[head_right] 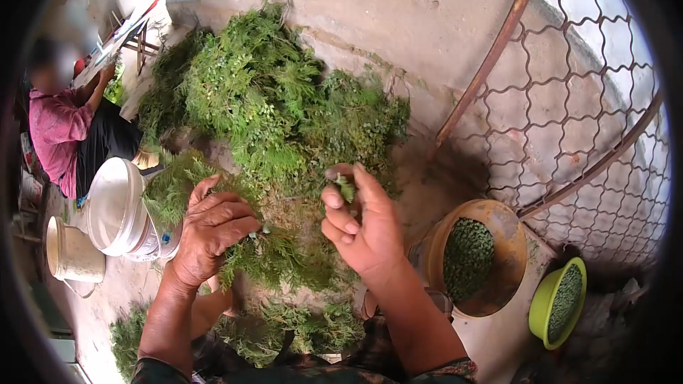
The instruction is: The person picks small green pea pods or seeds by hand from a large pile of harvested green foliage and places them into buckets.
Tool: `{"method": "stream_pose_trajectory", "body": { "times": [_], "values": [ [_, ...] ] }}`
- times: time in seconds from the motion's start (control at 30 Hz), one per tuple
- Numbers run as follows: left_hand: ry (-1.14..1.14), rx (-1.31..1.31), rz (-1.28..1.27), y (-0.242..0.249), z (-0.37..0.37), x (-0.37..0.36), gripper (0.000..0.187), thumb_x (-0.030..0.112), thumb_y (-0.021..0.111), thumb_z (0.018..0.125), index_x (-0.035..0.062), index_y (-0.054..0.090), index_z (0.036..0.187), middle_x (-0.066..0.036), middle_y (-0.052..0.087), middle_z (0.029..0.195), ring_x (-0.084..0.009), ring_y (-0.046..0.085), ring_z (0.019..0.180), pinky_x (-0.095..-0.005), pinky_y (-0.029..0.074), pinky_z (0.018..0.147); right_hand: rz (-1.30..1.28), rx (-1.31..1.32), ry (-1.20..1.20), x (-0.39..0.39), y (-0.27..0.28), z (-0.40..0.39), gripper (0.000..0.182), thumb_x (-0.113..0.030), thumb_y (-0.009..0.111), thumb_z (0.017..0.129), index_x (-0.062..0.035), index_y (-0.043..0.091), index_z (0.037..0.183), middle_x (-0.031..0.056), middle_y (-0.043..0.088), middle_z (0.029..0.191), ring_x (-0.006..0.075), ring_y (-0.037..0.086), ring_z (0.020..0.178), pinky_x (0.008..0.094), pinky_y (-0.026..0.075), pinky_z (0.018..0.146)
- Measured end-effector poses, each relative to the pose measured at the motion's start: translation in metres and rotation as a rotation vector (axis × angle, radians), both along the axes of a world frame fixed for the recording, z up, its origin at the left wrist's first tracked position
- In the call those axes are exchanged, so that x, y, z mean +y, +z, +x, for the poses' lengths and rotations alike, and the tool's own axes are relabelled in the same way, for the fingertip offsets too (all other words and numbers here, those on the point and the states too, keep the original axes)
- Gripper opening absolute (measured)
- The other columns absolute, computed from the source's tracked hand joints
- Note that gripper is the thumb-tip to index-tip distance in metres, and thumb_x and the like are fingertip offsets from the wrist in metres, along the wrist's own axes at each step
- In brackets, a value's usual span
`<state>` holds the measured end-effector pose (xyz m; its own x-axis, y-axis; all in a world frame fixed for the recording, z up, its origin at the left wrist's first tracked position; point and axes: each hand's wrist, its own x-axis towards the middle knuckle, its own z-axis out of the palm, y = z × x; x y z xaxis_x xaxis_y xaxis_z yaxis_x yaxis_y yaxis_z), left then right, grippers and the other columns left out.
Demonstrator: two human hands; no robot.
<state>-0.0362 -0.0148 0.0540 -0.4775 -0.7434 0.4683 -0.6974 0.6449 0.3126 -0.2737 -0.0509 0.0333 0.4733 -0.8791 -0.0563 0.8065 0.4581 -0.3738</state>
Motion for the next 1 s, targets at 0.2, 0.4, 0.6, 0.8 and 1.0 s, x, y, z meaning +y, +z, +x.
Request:
{"method": "stream_pose_trajectory", "body": {
  "times": [0.2,0.4,0.6,0.8,1.0],
  "values": [
    [-0.007,-0.053,-0.018,-0.003,-0.012,-0.001,0.021,0.011,0.056,0.068,0.0132,0.066,0.086,-0.002,0.062,0.091,-0.0205,0.058,0.096,-0.0469,0.027,0.103,0.061,0.207,0.053,0.01,0.013,0.014,0.045,-0.045,0.034,0.095,-0.0049,0.05,0.108,0.0072,0.046,0.083,0.0053,0.03,0.043,0.0194,0.029,0.041],
    [-0.006,-0.03,-0.014,-0.004,-0.016,-0.002,0.027,0.006,0.06,0.063,0.0121,0.065,0.088,-0.003,0.062,0.089,-0.0209,0.059,0.092,-0.0472,0.03,0.101,-0.005,0.286,0.053,0.018,0.012,0.016,0.047,-0.045,0.034,0.095,-0.0038,0.05,0.108,0.0072,0.052,0.084,0.0073,0.035,0.048,0.0209,0.029,0.044],
    [-0.051,0.01,0.044,0.001,-0.023,0.0,0.038,0.004,0.06,0.064,0.0125,0.063,0.101,-0.003,0.061,0.086,-0.0192,0.06,0.087,-0.0448,0.034,0.098,-0.088,0.545,-0.01,0.024,0.012,0.017,0.031,-0.026,0.039,0.097,-0.0013,0.048,0.113,0.0051,0.05,0.081,0.0052,0.034,0.051,0.0197,0.029,0.045],
    [-0.16,-0.076,0.041,-0.006,-0.034,0.0,0.048,0.005,0.058,0.069,0.0131,0.057,0.116,-0.004,0.06,0.087,-0.0185,0.058,0.087,-0.0416,0.037,0.096,-0.421,0.886,-0.13,0.029,-0.006,0.025,0.023,-0.018,0.041,0.097,-0.0026,0.048,0.113,-0.0021,0.041,0.07,0.0028,0.032,0.05,0.0186,0.026,0.043],
    [-0.17,-0.02,0.0,-0.013,-0.04,0.0,0.041,0.008,0.059,0.069,0.0121,0.058,0.11,-0.004,0.059,0.09,-0.0185,0.057,0.087,-0.0408,0.039,0.093,-0.522,0.993,-0.15,0.029,-0.004,0.021,0.023,-0.017,0.041,0.097,-0.0022,0.048,0.113,-0.004,0.038,0.068,0.0023,0.033,0.052,0.0183,0.029,0.045]
  ]
}}
